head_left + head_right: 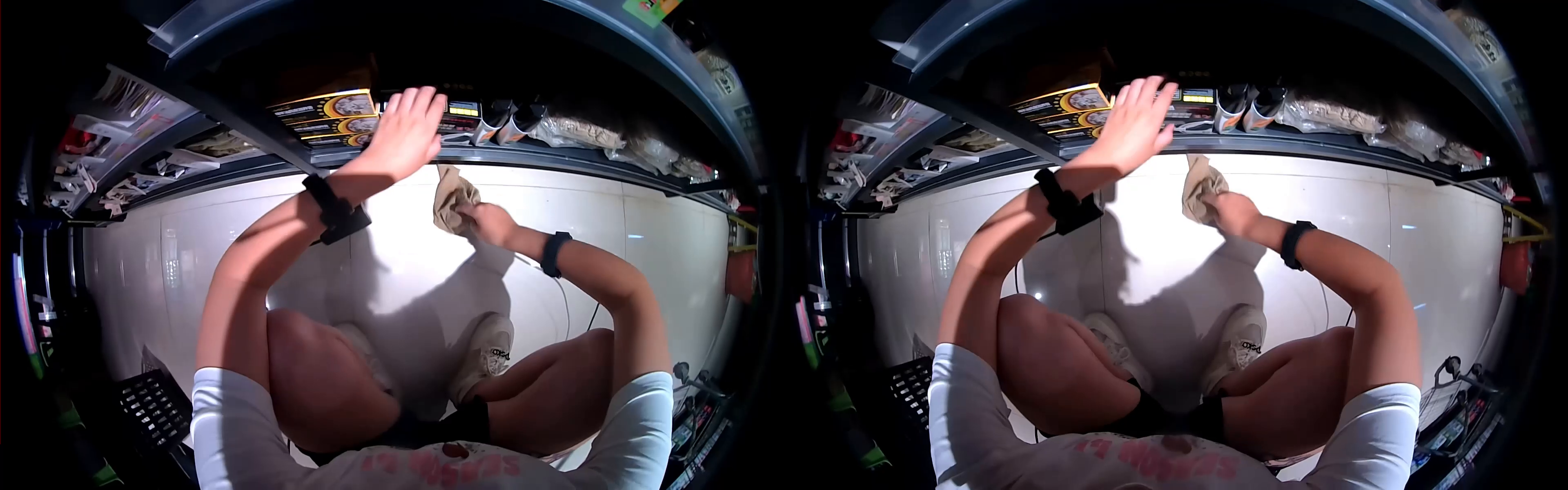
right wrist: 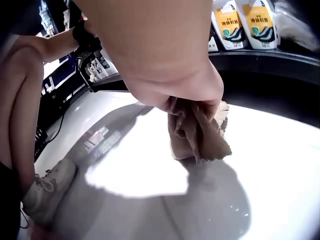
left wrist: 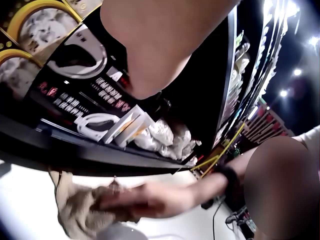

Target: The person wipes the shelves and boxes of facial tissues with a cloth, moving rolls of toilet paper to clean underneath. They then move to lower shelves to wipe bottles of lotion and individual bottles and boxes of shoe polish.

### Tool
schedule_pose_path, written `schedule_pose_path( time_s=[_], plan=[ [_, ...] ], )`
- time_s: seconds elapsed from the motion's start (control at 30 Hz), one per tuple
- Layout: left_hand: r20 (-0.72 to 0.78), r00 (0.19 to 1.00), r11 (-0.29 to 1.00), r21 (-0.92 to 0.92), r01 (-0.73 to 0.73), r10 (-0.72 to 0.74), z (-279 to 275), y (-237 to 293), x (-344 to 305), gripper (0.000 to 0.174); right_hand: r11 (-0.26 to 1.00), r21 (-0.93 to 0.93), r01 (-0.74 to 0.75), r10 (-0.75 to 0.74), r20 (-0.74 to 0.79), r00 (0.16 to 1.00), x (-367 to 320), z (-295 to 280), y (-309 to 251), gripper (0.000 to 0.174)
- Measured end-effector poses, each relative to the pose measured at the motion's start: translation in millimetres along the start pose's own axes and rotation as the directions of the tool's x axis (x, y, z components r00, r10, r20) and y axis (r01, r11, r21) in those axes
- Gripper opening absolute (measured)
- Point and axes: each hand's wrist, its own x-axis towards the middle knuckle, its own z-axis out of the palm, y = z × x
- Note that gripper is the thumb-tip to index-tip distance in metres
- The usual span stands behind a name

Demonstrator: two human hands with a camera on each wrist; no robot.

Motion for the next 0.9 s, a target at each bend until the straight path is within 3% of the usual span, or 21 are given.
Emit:
schedule_pose_path(
  time_s=[0.03,0.07,0.1,0.17,0.27,0.37,0.47,0.5,0.53,0.6,0.63,0.67,0.7,0.73,0.8,0.87,0.9],
  plan=[
    [0.144,0.988,0.996,0.073,0.052,-0.063,5.8,-2.8,2.7,0.054,1.0,0.006,-0.007,0.007,0.0,1.0,-4.6,9.1,0.2,0.038],
    [0.167,0.983,0.993,0.094,0.066,-0.081,12.3,-4.4,1.7,0.053,0.985,0.166,-0.04,0.027,0.078,0.997,-8.1,15.3,-1.2,0.037],
    [0.116,0.991,0.989,0.141,0.043,-0.059,20.0,-5.7,-0.1,0.051,0.944,0.32,-0.083,0.033,0.158,0.987,-10.9,19.8,-0.9,0.036],
    [0.073,0.997,0.983,0.183,0.019,-0.033,25.9,-7.0,-2.7,0.05,0.936,0.347,-0.058,0.006,0.148,0.989,-11.8,24.4,-4.3,0.035],
    [0.033,0.999,0.998,0.066,0.013,-0.015,20.0,-10.3,-3.1,0.045,0.912,0.404,-0.067,-0.008,0.181,0.983,-0.3,22.5,-13.2,0.033],
    [0.099,0.995,0.999,-0.027,0.031,-0.029,10.5,-10.7,-2.0,0.046,0.861,0.509,-0.002,-0.047,0.083,0.995,14.4,23.6,-14.8,0.032],
    [-0.013,1.0,0.998,-0.067,-0.021,0.02,-6.5,-1.8,-6.1,0.044,0.834,0.544,-0.091,0.04,0.104,0.994,16.8,-5.0,-32.3,0.029],
    [-0.029,0.999,0.984,-0.174,0.026,-0.031,-16.5,0.6,-8.6,0.043,0.805,0.593,-0.009,-0.004,0.021,1.0,16.2,-9.8,-33.9,0.026],
    [-0.039,0.996,0.958,-0.279,0.071,-0.085,-26.1,2.6,-10.9,0.043,0.78,0.619,-0.088,0.052,0.076,0.996,14.8,-15.9,-34.3,0.024],
    [-0.102,0.981,0.891,-0.442,0.103,-0.164,-32.6,3.6,-15.4,0.037,0.816,0.578,0.001,0.031,-0.046,0.998,11.9,-19.2,-33.6,0.023],
    [0.151,0.939,0.611,-0.725,0.318,-0.309,-38.1,5.9,-20.8,0.036,0.805,0.591,0.056,0.006,-0.102,0.995,6.9,-19.9,-33.9,0.023],
    [0.424,0.843,0.216,-0.835,0.506,-0.331,-45.3,9.4,-24.7,0.036,0.808,0.587,0.041,0.014,-0.088,0.996,0.7,-23.9,-37.3,0.023],
    [0.327,0.912,0.023,-0.939,0.343,-0.246,-38.9,10.3,-29.0,0.033,0.752,0.658,0.039,0.019,-0.081,0.997,-5.1,-27.8,-41.7,0.023],
    [0.399,0.877,-0.126,-0.917,0.379,-0.267,-38.5,11.9,-39.0,0.034,0.689,0.723,0.039,0.02,-0.072,0.997,-10.2,-33.5,-46.2,0.023],
    [0.621,0.746,-0.33,-0.775,0.539,-0.24,-52.8,16.7,-51.5,0.036,0.663,0.748,-0.025,0.009,0.025,1.0,-22.7,-58.3,-55.1,0.027],
    [0.673,0.714,-0.349,-0.728,0.591,-0.195,-54.9,18.6,-61.8,0.05,0.55,0.832,-0.07,0.063,0.043,0.997,-35.0,-82.6,-63.1,0.023],
    [0.661,0.733,-0.398,-0.723,0.565,-0.16,-54.6,18.9,-65.1,0.052,0.561,0.828,0.025,0.056,-0.069,0.996,-37.3,-88.7,-63.1,0.023]
  ],
)
